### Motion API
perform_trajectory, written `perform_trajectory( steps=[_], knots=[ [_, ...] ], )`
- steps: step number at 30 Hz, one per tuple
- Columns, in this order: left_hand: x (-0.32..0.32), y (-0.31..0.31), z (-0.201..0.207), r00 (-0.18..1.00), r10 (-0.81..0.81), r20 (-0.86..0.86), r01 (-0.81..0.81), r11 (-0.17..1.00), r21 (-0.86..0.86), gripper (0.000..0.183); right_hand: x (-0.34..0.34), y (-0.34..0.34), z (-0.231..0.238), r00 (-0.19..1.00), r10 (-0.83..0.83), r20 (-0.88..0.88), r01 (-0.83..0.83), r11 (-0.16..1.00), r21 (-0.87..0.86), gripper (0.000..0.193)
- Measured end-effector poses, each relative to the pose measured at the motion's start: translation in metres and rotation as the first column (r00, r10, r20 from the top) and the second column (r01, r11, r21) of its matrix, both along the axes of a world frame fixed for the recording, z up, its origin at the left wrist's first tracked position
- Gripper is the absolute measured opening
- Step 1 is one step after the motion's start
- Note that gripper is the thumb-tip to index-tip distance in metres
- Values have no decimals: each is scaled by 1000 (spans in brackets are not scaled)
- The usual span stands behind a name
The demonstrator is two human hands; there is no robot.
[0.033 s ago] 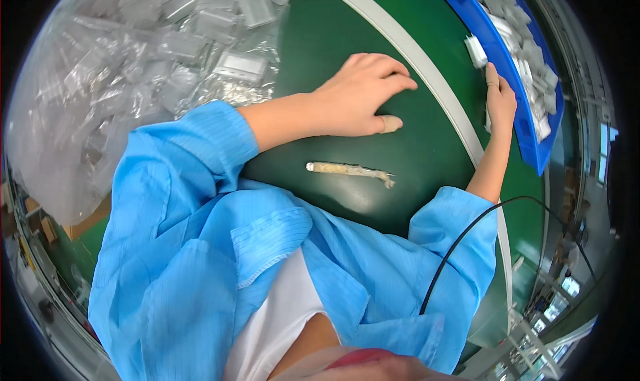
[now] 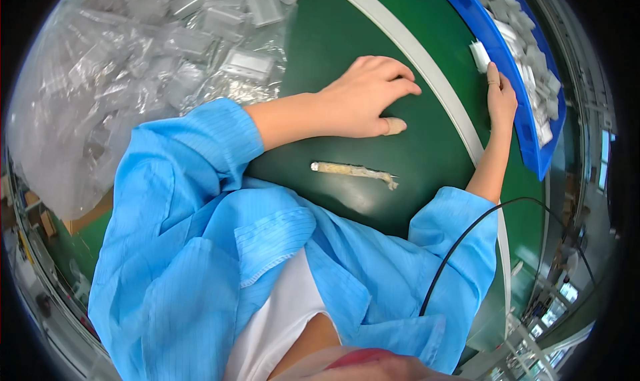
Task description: The person repeatedly picks up small white rectangular electronic components and clear plastic casings from a green workbench. They insert the components into the casings, wipe the exterior with a cloth, and place the assembled units into a blue bin. The process is repetitive and involves handling multiple identical units.
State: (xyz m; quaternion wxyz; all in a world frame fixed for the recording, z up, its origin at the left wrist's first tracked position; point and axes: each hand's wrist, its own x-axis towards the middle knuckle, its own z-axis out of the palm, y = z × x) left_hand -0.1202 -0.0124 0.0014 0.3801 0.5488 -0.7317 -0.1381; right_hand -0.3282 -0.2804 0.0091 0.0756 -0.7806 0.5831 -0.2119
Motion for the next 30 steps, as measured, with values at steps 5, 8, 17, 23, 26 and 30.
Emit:
perform_trajectory(
  steps=[5,8,17,23,26,30],
  knots=[
    [3,1,5,997,49,-63,-55,994,-97,44,31,5,-3,986,157,-54,-160,986,-54,57],
    [16,-4,16,861,218,-460,-183,976,121,45,56,48,0,887,350,302,-357,934,-35,44],
    [39,-17,26,405,-122,-906,211,977,-37,32,72,143,49,344,204,916,-819,542,187,34],
    [26,-12,25,75,24,-997,181,983,37,35,78,164,21,90,-168,982,-914,378,148,57],
    [23,-8,35,252,-9,-968,209,977,45,38,86,169,25,88,-105,991,-893,432,125,53],
    [23,-4,37,342,-48,-939,235,971,36,39,80,168,25,85,-210,974,-917,365,159,50]
  ],
)
